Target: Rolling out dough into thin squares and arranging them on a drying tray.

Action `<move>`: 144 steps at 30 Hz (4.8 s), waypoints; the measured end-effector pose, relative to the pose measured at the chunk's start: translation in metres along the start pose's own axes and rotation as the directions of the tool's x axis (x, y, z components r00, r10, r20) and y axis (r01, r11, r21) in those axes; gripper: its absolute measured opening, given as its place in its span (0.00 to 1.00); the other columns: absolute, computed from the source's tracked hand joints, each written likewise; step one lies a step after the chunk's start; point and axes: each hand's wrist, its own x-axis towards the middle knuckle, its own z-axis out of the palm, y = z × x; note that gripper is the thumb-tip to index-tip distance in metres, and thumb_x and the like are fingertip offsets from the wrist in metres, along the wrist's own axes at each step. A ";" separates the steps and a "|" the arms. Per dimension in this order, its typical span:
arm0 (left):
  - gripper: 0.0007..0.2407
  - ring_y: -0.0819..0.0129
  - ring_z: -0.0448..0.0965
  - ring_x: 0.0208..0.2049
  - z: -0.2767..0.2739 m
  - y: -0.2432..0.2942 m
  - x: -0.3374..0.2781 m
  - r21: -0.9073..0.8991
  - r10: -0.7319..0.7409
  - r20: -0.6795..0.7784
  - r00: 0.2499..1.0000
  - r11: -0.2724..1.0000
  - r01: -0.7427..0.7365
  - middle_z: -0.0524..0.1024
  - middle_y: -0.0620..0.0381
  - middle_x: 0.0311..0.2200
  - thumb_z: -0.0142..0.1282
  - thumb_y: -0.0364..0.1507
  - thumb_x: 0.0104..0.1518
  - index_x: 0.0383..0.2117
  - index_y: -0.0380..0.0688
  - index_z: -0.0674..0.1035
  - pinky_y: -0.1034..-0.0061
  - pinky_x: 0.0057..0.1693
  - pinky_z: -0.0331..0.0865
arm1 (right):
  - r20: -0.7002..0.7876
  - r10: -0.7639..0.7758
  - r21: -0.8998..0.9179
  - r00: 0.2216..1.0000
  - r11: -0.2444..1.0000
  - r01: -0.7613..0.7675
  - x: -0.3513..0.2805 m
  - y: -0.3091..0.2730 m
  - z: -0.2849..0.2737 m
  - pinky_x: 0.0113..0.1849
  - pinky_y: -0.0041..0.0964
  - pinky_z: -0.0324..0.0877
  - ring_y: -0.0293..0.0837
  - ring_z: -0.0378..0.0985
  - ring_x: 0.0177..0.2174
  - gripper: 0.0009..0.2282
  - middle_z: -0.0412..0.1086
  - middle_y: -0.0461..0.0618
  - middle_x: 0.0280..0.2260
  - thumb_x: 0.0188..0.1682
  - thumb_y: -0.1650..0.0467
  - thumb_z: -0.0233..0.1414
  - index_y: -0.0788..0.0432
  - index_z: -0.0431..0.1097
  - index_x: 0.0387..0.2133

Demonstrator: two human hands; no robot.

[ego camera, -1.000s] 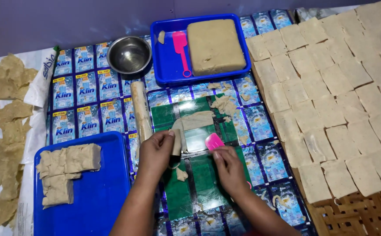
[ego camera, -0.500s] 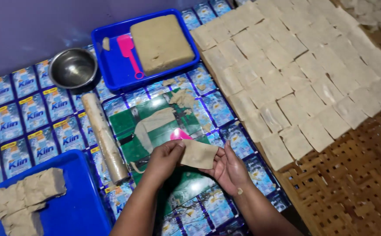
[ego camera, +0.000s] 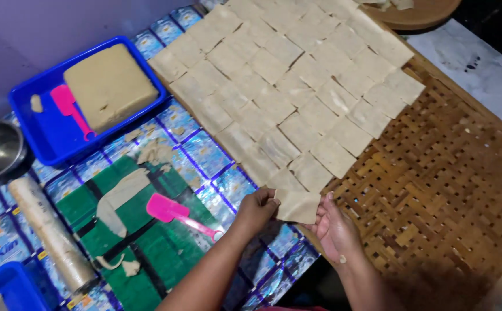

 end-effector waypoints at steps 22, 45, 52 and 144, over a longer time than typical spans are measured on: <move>0.05 0.45 0.84 0.45 0.242 0.291 0.324 0.217 0.407 0.024 0.913 0.889 -0.402 0.85 0.49 0.33 0.59 0.29 0.54 0.34 0.50 0.85 0.55 0.52 0.76 | -0.337 -0.350 0.043 0.874 0.922 0.386 0.201 -0.305 -0.147 0.55 0.57 0.73 0.56 0.77 0.54 0.15 0.72 0.61 0.52 0.58 0.62 0.47 0.60 0.67 0.49; 0.09 0.59 0.86 0.34 0.257 0.319 0.356 0.541 0.672 -0.153 0.724 0.670 -0.508 0.82 0.45 0.44 0.60 0.21 0.54 0.40 0.38 0.85 0.76 0.44 0.83 | -0.490 -0.332 -0.093 0.806 0.939 0.330 0.190 -0.349 -0.131 0.54 0.38 0.79 0.49 0.83 0.52 0.17 0.75 0.62 0.52 0.50 0.67 0.51 0.65 0.70 0.49; 0.10 0.70 0.83 0.34 0.198 0.288 0.202 0.395 0.583 -0.143 0.800 0.774 -0.494 0.78 0.54 0.49 0.54 0.28 0.63 0.47 0.44 0.82 0.81 0.43 0.84 | -0.420 -0.409 -0.336 0.810 0.899 0.280 0.129 -0.301 -0.111 0.54 0.37 0.75 0.48 0.78 0.51 0.15 0.72 0.59 0.52 0.57 0.72 0.40 0.65 0.65 0.55; 0.27 0.41 0.45 0.73 -0.198 -0.071 -0.116 0.681 0.404 -0.607 0.684 0.709 0.185 0.47 0.33 0.71 0.50 0.33 0.59 0.67 0.40 0.62 0.49 0.72 0.40 | 0.719 -0.239 -0.691 0.653 -0.137 0.710 0.006 0.077 0.331 0.34 0.49 0.77 0.57 0.83 0.36 0.23 0.75 0.56 0.49 0.47 0.77 0.49 0.55 0.66 0.59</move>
